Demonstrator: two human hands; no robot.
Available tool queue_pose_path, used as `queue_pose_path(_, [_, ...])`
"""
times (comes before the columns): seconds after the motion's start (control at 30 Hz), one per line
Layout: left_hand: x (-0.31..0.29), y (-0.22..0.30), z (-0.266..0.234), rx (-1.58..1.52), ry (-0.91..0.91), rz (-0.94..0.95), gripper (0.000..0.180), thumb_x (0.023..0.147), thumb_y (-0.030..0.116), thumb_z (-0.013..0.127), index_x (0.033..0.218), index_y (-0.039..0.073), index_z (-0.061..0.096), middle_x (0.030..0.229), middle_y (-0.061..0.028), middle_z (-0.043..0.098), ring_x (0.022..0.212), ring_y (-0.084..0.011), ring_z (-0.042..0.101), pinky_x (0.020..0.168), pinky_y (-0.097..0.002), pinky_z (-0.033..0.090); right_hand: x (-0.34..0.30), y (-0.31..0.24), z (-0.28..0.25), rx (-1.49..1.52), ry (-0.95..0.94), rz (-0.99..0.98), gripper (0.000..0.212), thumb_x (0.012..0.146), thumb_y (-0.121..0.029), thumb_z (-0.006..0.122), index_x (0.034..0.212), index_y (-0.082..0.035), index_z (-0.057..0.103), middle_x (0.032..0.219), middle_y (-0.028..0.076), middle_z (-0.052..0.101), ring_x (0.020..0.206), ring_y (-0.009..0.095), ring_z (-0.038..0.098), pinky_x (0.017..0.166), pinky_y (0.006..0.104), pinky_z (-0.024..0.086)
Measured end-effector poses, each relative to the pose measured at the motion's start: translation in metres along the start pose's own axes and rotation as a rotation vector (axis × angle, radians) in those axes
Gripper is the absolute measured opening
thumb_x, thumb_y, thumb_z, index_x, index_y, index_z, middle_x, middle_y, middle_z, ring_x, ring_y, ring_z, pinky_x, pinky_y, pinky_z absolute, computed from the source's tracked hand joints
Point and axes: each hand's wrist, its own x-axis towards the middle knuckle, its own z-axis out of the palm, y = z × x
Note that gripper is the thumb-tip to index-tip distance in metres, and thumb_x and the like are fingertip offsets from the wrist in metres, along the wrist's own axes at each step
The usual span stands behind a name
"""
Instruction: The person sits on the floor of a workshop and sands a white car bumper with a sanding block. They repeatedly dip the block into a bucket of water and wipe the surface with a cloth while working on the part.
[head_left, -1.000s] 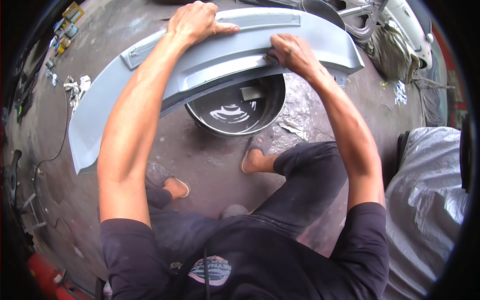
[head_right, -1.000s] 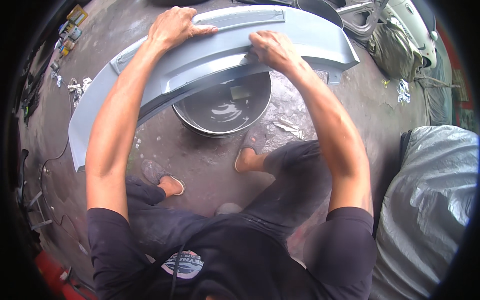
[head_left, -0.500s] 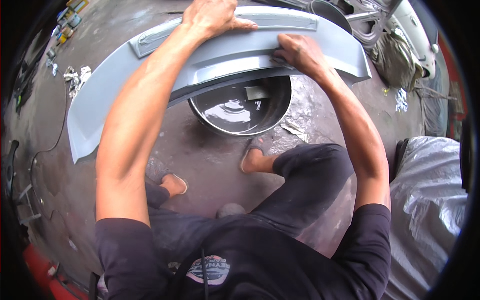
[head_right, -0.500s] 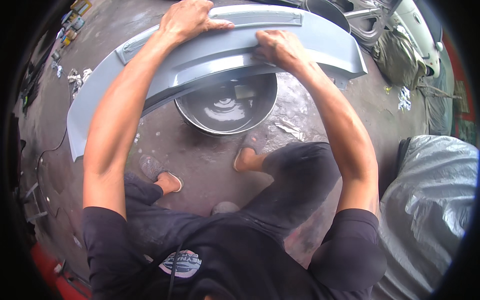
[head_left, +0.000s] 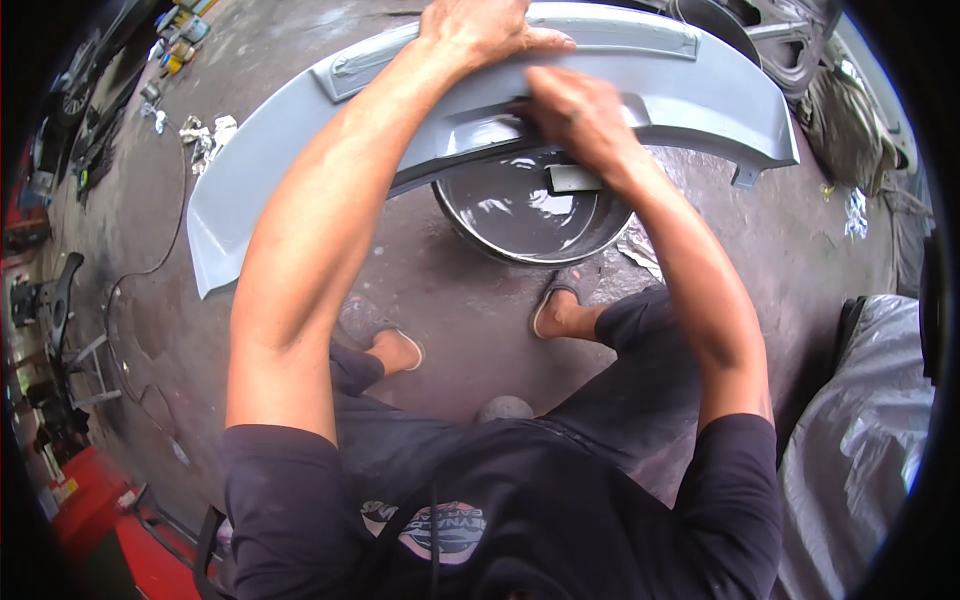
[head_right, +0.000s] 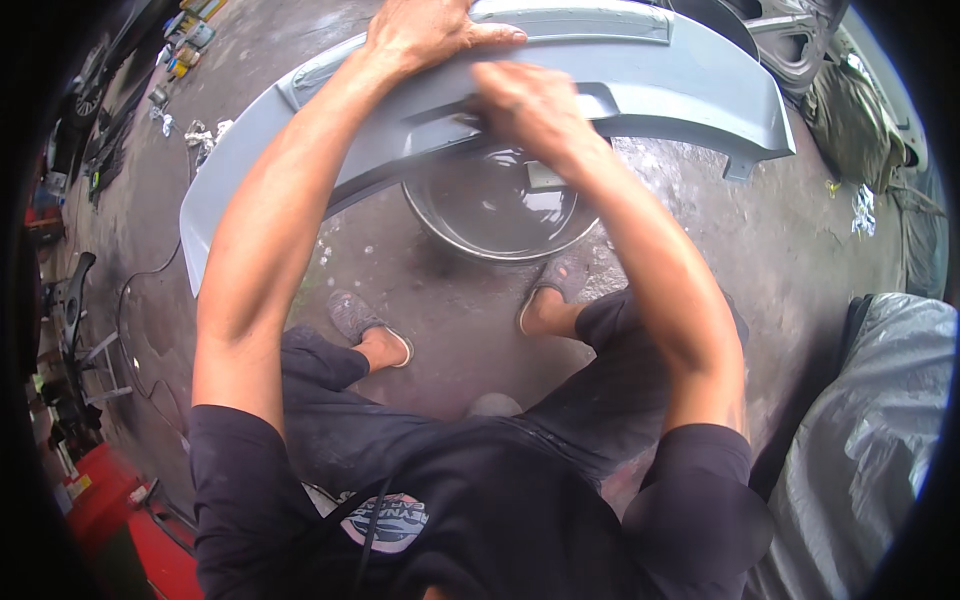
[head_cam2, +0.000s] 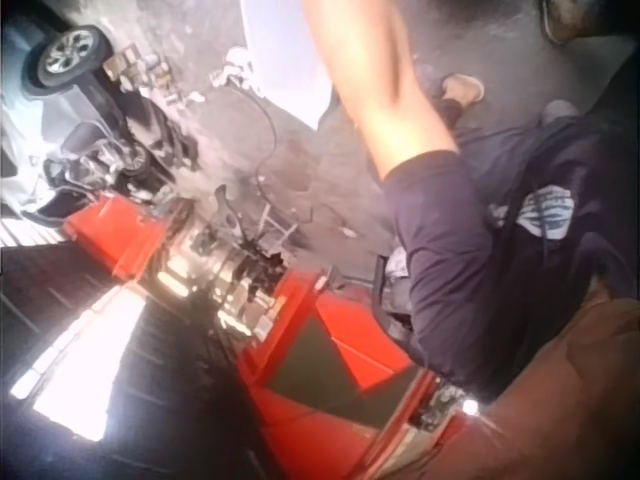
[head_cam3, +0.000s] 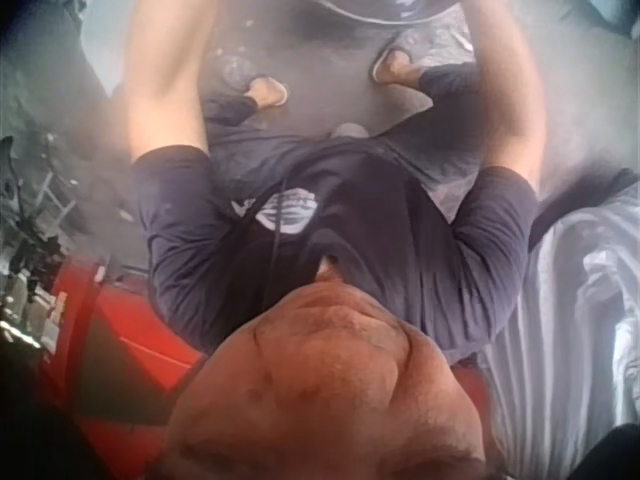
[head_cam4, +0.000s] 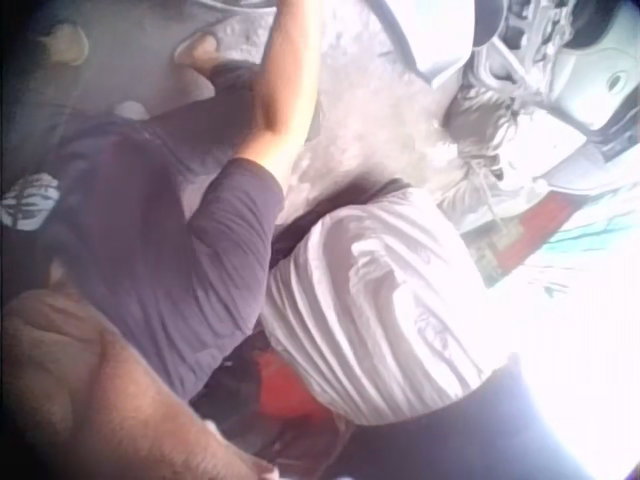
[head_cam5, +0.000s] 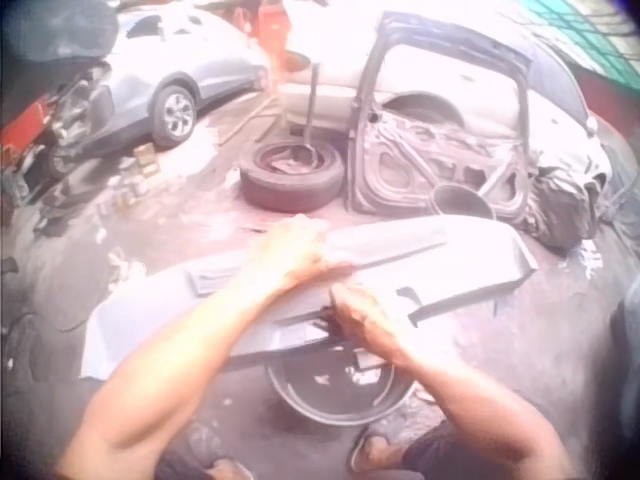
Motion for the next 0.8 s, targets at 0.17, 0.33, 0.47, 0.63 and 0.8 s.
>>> queue_pose_path(0.17, [-0.012,-0.021,-0.043,-0.22,-0.313,0.107,0.068,0.084,0.053,0.075,0.133,0.007,0.065,0.131,-0.0197,0.068,0.122,-0.0367,0.064,0.104,-0.046,0.05,-0.046,-0.023,-0.033,-0.288,0.158,0.264,0.012,0.089,-0.011,0.071,0.093,-0.006,0.061,0.09,0.013,0.07,0.084,0.032,0.07,0.071,0.0426,0.055])
queue_pose_path(0.33, [-0.04,-0.039,-0.036,0.023,-0.266,-0.063,0.081,0.086,0.06,0.071,0.148,0.012,0.053,0.145,-0.0249,0.057,0.136,-0.037,0.054,0.114,-0.0435,0.041,-0.056,-0.063,-0.006,-0.308,0.51,0.26,0.035,0.084,0.006,0.061,0.116,-0.005,0.07,0.11,0.01,0.075,0.101,0.027,0.071,0.082,0.0402,0.054])
queue_pose_path(0.47, [-0.04,-0.052,-0.008,-0.072,0.023,-0.011,0.074,0.09,0.073,0.06,0.104,0.002,0.075,0.096,-0.0242,0.075,0.099,-0.0423,0.071,0.087,-0.0513,0.054,-0.014,-0.108,0.037,-0.209,0.539,0.34,0.054,0.084,0.005,0.052,0.136,-0.002,0.063,0.147,0.022,0.057,0.141,0.041,0.051,0.116,0.0542,0.04])
queue_pose_path(0.63, [-0.046,-0.057,-0.005,0.036,0.001,-0.094,0.074,0.094,0.072,0.053,0.107,0.002,0.075,0.097,-0.0259,0.075,0.099,-0.0447,0.071,0.087,-0.0533,0.055,-0.022,-0.075,0.038,-0.311,-0.02,0.056,0.063,0.092,-0.01,0.055,0.154,-0.008,0.045,0.16,0.02,0.042,0.151,0.034,0.039,0.12,0.0612,0.03])
queue_pose_path(0.8, [-0.028,-0.03,0.005,0.077,0.003,-0.061,0.071,0.095,0.071,0.053,0.103,0.003,0.076,0.094,-0.0273,0.074,0.095,-0.0453,0.072,0.083,-0.0533,0.056,-0.102,0.072,-0.015,-0.629,0.109,0.438,0.064,0.091,-0.007,0.053,0.152,0.004,0.04,0.158,0.025,0.043,0.148,0.038,0.041,0.123,0.0555,0.03])
